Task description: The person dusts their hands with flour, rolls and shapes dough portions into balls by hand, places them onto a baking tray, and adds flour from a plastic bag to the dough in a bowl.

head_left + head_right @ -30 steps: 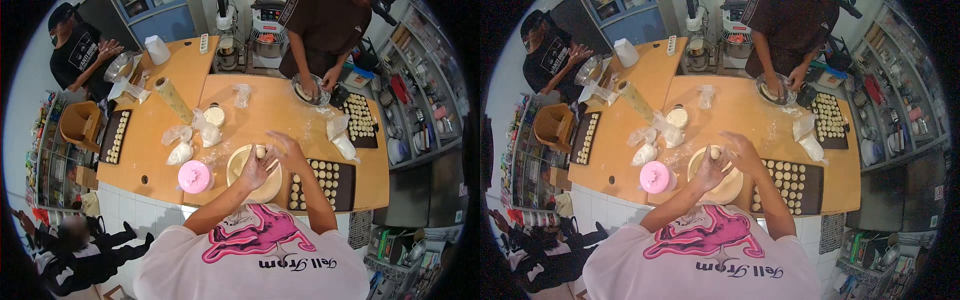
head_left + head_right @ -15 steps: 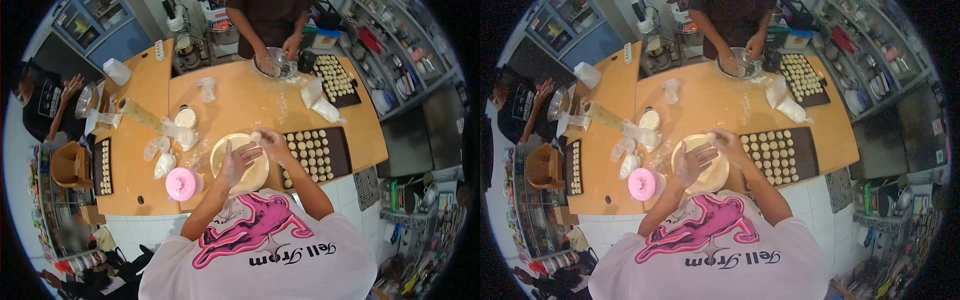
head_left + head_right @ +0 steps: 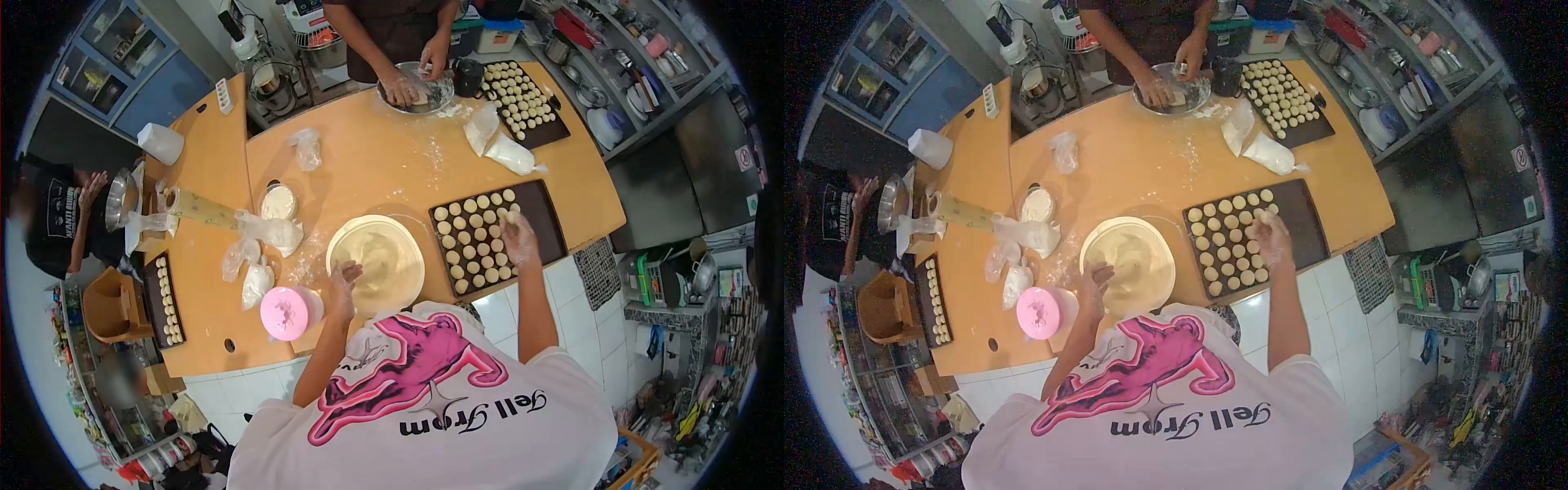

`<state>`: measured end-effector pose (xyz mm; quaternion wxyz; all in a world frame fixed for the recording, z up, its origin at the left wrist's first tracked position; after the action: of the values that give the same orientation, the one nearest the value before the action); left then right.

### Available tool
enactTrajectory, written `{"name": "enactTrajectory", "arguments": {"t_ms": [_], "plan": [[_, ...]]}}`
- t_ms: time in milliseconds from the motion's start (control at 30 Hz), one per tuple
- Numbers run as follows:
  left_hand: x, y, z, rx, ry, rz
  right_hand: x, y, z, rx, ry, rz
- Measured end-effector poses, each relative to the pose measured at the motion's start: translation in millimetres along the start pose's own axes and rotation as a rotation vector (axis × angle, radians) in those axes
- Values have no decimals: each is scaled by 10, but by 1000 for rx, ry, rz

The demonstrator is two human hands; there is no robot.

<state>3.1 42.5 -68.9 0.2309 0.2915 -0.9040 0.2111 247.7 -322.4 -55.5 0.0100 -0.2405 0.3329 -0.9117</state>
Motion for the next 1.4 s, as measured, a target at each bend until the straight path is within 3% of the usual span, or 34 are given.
{"name": "enactTrajectory", "arguments": {"t_ms": [200, 300, 533, 633, 1067, 1400], "plan": [[21, -174, 41, -334, -297, -94, -801, 506, 504, 696, 277, -276], [124, -266, -101, -461, -315, -88, -1113, 721, 602, 1165, 361, -262], [44, -186, 5, -418, -299, -104, -1016, 501, 539, 1337, 321, -465], [71, -195, -35, -471, -250, -117, -1101, 506, 520, 1387, 404, -427], [21, -140, 53, -397, -281, -146, -1318, 498, 459, 1520, 386, -321], [58, -166, 8, -419, -272, -168, -1130, 286, 601, 1489, 351, -451]]}}
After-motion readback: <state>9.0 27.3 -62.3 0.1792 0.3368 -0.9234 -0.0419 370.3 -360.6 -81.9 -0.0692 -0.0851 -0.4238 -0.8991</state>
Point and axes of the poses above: each hand's wrist, its own x-axis away from the middle knuckle, its own y-axis out of the back of the hand, z = x × y, the point moved 4 cm from there along -x, towards the middle knuckle, and after that the axes turned 5 degrees about z, right-handed, at the moved point
